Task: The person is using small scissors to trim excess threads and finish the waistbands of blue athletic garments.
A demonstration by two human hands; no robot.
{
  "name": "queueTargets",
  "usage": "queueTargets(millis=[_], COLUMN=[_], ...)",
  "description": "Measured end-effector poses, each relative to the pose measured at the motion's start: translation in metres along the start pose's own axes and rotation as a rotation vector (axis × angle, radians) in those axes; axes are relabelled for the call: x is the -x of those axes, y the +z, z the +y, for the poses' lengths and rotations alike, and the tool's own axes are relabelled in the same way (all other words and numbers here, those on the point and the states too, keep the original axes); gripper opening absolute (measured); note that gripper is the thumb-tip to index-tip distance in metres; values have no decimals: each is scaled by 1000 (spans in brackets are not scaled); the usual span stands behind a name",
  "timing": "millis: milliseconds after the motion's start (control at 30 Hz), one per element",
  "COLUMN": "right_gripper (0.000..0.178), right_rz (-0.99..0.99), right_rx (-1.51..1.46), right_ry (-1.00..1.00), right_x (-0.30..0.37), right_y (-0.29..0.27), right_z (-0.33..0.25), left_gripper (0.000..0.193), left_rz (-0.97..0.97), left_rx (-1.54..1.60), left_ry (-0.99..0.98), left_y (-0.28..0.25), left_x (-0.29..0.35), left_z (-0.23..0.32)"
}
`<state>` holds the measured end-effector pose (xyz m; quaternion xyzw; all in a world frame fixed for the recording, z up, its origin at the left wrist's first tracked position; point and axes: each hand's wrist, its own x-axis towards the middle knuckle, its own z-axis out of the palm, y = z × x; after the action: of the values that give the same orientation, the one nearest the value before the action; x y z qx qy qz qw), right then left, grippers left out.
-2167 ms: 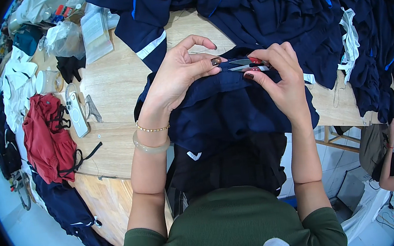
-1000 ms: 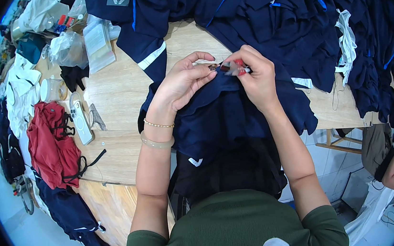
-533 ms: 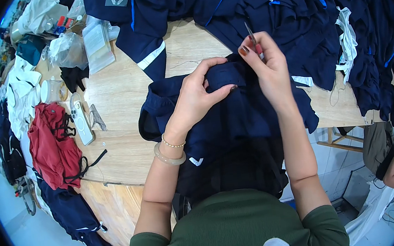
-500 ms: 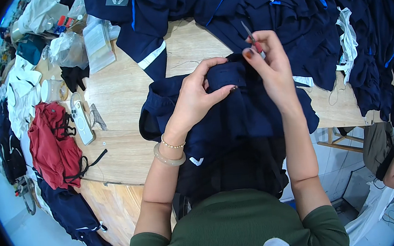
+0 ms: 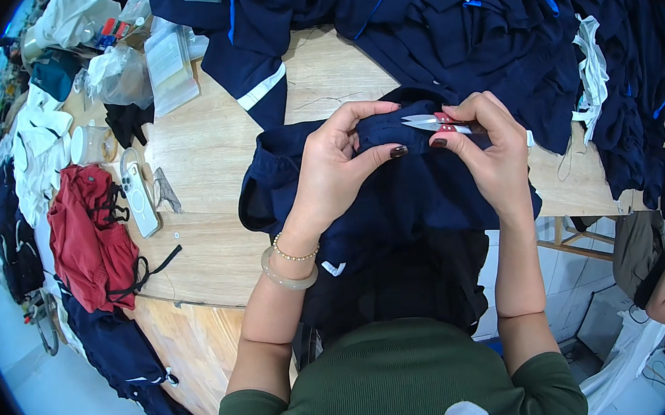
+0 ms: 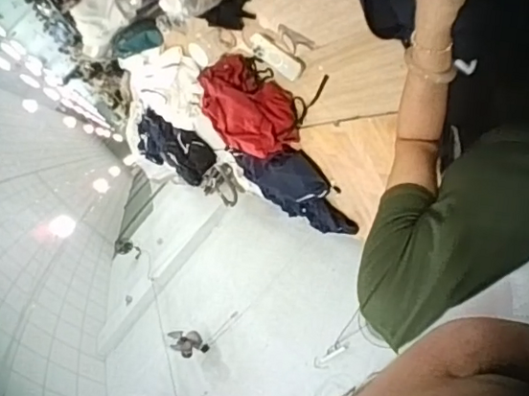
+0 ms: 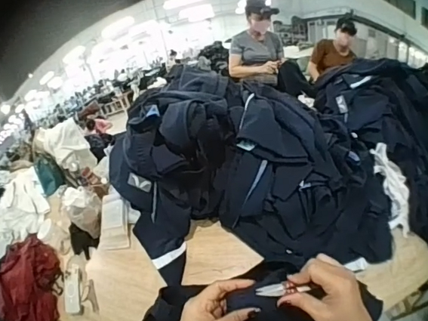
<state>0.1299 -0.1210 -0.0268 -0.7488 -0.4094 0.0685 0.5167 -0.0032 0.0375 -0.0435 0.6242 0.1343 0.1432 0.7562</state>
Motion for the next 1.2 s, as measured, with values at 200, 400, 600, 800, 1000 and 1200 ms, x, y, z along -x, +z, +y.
queueTargets(millis=[200,400,600,800,1000,1200], right_gripper=[27,27,27,29,28,29], right_rz=[-72,-66,-26,-37,-42,-87], right_rx=[136,127,128,71,170,116], right_ry=[-38,-89,-96,-103,-145,-131], right_x=[-4,-6,-7,-8,-8,-8], right_y=[1,6,1,6,1,0], right_z=[-13,-15,-11,-14,-13,-14], left_gripper=[37,37,37,38,39,37], left_rz=[64,83,69,69,67,65], left_rx=[-58,-225,-155,-132,-226,-249], left_ry=[86,103,96,110,116,109], left_y=[3,1,1,3,1,3], left_x=[0,1,0,1,-1,-1], left_z=[-1,-6,-6,-7,-7,-5])
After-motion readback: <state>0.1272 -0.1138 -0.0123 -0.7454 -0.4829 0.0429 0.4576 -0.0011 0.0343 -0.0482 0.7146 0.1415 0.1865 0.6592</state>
